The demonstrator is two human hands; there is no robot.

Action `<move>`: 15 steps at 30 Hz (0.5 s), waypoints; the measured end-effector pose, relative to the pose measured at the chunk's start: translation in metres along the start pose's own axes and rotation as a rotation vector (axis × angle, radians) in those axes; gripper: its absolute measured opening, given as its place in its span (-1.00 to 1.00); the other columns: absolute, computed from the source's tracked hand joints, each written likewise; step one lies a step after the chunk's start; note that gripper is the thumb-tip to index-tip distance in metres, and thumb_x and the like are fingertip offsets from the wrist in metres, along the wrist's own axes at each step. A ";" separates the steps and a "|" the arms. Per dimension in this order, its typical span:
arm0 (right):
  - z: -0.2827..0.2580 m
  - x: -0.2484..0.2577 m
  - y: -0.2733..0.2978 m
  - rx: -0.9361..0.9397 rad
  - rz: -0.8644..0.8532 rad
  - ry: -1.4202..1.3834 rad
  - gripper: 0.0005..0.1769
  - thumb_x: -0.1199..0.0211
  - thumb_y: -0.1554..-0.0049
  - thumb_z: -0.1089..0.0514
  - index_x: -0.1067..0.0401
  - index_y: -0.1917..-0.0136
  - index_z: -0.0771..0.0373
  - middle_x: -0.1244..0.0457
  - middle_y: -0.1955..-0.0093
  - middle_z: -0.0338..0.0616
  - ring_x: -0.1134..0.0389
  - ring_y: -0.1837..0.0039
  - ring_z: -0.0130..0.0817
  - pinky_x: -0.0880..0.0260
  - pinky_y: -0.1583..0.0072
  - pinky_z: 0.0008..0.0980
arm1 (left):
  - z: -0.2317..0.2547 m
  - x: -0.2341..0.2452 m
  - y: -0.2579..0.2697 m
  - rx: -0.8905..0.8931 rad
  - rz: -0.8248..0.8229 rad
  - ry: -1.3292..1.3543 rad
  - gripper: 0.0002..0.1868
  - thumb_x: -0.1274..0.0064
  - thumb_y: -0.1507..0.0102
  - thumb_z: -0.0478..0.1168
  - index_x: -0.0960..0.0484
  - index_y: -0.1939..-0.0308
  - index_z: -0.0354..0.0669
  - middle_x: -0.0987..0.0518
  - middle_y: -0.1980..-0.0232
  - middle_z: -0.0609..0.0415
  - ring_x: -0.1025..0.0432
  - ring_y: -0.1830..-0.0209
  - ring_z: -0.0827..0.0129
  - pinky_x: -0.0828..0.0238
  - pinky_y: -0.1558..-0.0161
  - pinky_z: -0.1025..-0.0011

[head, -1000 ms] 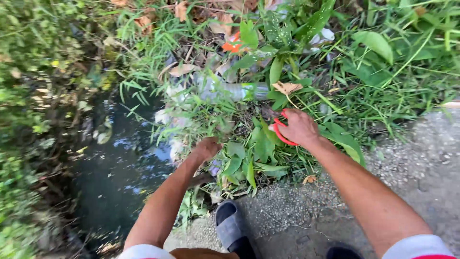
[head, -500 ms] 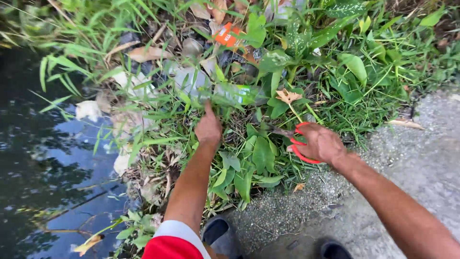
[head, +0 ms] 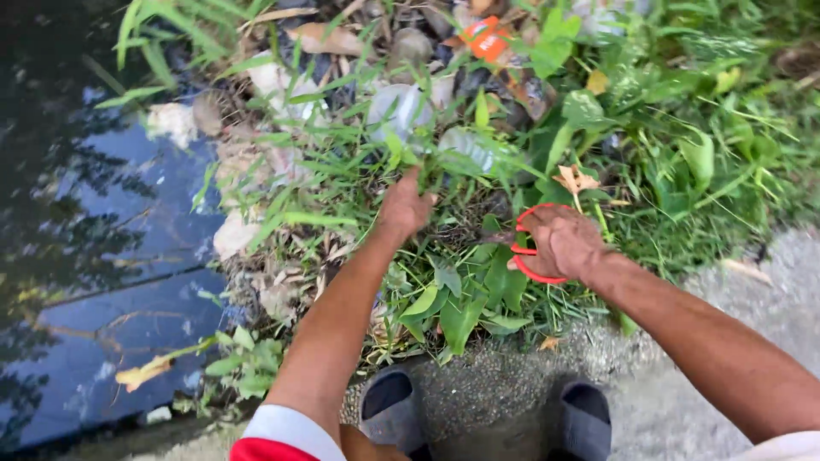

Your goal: Trimming overgrown grass and removing plastic litter from the edge of a water canal using shears.

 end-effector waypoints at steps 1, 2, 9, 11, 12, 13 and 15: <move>0.000 -0.008 -0.002 0.032 0.005 0.000 -0.03 -0.38 0.19 -0.52 -0.47 -0.29 0.16 -0.32 -0.26 0.04 -0.30 -0.35 0.03 -0.28 -0.37 -0.11 | 0.001 0.000 0.008 0.020 0.025 0.001 -0.15 -0.22 -0.19 -0.13 -0.21 -0.54 0.05 -0.64 -0.01 -0.33 -0.57 -0.01 -0.14 -0.47 -0.07 0.04; 0.001 -0.013 -0.007 0.076 0.042 0.001 -0.03 -0.38 0.18 -0.52 -0.46 -0.25 0.20 -0.31 -0.26 0.06 -0.30 -0.35 0.04 -0.27 -0.38 -0.10 | 0.005 0.004 0.011 0.039 0.038 -0.008 -0.15 -0.23 -0.19 -0.14 -0.21 -0.54 0.06 -0.63 0.01 -0.36 -0.56 -0.01 -0.16 -0.46 -0.10 0.06; 0.000 -0.035 -0.018 0.275 0.323 -0.088 -0.02 -0.38 0.17 -0.54 -0.49 -0.19 0.30 -0.31 -0.22 0.21 -0.31 -0.30 0.14 -0.27 -0.35 -0.02 | 0.015 0.008 0.037 -0.081 0.084 0.037 -0.19 -0.24 -0.15 -0.22 -0.29 -0.48 0.02 -0.77 0.08 -0.02 -0.65 0.09 0.17 -0.53 -0.09 0.24; -0.004 -0.023 -0.017 0.226 0.300 -0.183 -0.04 -0.40 0.20 -0.52 -0.51 -0.17 0.28 -0.32 -0.21 0.16 -0.32 -0.29 0.12 -0.28 -0.34 -0.04 | 0.020 0.013 0.052 -0.076 0.078 0.012 -0.19 -0.25 -0.15 -0.26 -0.31 -0.48 0.02 -0.75 0.10 -0.03 -0.63 0.13 0.19 -0.53 -0.05 0.25; -0.001 -0.019 -0.015 0.167 0.268 -0.255 -0.07 -0.42 0.22 -0.50 -0.52 -0.14 0.26 -0.33 -0.19 0.12 -0.33 -0.28 0.09 -0.30 -0.34 -0.06 | 0.026 0.012 0.057 -0.088 0.064 0.009 -0.19 -0.27 -0.14 -0.29 -0.33 -0.47 0.01 -0.73 0.13 -0.04 -0.62 0.17 0.21 -0.53 -0.01 0.26; -0.001 -0.021 -0.015 0.159 0.280 -0.276 -0.07 -0.42 0.22 -0.50 -0.52 -0.14 0.26 -0.33 -0.19 0.12 -0.33 -0.28 0.09 -0.30 -0.34 -0.06 | 0.025 0.012 0.058 -0.090 0.059 -0.016 -0.19 -0.27 -0.14 -0.29 -0.33 -0.47 0.01 -0.73 0.13 -0.04 -0.62 0.17 0.21 -0.53 -0.01 0.26; 0.003 -0.019 -0.009 0.222 0.375 -0.297 -0.09 -0.44 0.22 -0.45 -0.53 -0.13 0.30 -0.34 -0.17 0.12 -0.35 -0.25 0.09 -0.33 -0.31 -0.06 | 0.034 0.009 0.058 -0.246 0.061 0.045 -0.21 -0.25 -0.13 -0.39 -0.35 -0.44 -0.10 -0.72 0.10 0.02 -0.64 0.14 0.36 -0.57 0.10 0.34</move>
Point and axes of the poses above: each hand's wrist, its own y-axis away from the middle knuckle, its own x-axis out of the back of the hand, z = x × y, the point moved 4 cm from there along -y, towards the middle knuckle
